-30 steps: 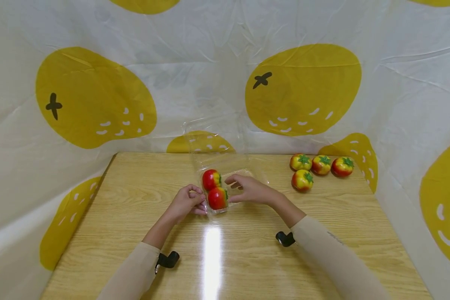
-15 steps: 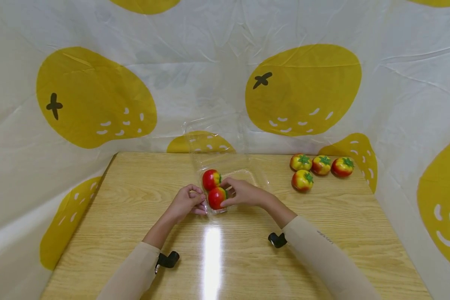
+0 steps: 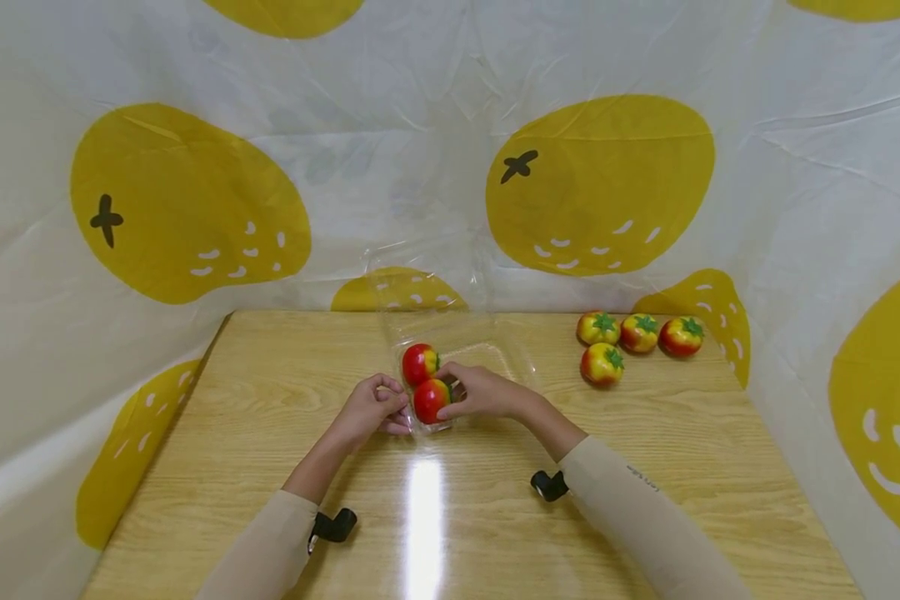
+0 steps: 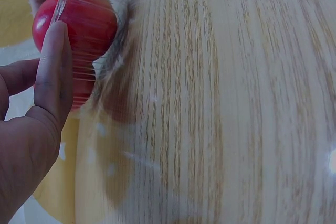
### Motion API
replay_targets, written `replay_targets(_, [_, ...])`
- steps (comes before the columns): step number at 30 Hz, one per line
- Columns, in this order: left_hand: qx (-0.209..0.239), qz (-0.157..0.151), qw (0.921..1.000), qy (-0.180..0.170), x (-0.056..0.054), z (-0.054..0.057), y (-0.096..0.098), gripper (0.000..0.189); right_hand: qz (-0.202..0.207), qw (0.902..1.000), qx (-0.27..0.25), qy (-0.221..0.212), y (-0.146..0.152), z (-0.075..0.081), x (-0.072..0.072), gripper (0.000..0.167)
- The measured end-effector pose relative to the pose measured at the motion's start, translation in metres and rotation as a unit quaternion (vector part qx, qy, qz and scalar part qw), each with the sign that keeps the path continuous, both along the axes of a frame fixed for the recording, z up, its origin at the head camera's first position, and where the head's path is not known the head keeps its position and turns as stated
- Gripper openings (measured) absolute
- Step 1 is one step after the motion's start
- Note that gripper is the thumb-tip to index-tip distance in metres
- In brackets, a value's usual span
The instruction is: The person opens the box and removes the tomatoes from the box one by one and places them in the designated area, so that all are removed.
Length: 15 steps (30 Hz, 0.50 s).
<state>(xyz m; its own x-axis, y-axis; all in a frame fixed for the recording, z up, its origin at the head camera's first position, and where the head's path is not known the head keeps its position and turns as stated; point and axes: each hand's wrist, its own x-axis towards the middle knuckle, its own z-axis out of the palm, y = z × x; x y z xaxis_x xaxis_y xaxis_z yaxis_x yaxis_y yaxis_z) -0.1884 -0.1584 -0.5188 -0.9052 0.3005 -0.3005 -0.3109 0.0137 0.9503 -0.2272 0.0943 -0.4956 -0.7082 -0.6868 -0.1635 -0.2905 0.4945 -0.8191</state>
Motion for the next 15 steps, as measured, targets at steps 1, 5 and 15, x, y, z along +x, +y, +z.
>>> replay_targets(1, [0.0, 0.0, 1.0, 0.001, 0.0001, 0.0, -0.0001, 0.019, -0.001, 1.0, 0.001, 0.001, -0.0001, 0.0004, 0.0002, 0.06])
replay_targets(5, [0.005, 0.0, 1.0, 0.002, 0.0005, 0.0005, -0.0003, 0.018, -0.002, 1.0, 0.004, 0.005, -0.0004, 0.0023, 0.0017, 0.06])
replay_targets(15, [0.004, 0.0, 1.0, -0.001, 0.0008, 0.002, -0.0001, 0.018, -0.006, 0.9999, -0.011, 0.001, 0.0006, 0.0025, 0.0012, 0.059])
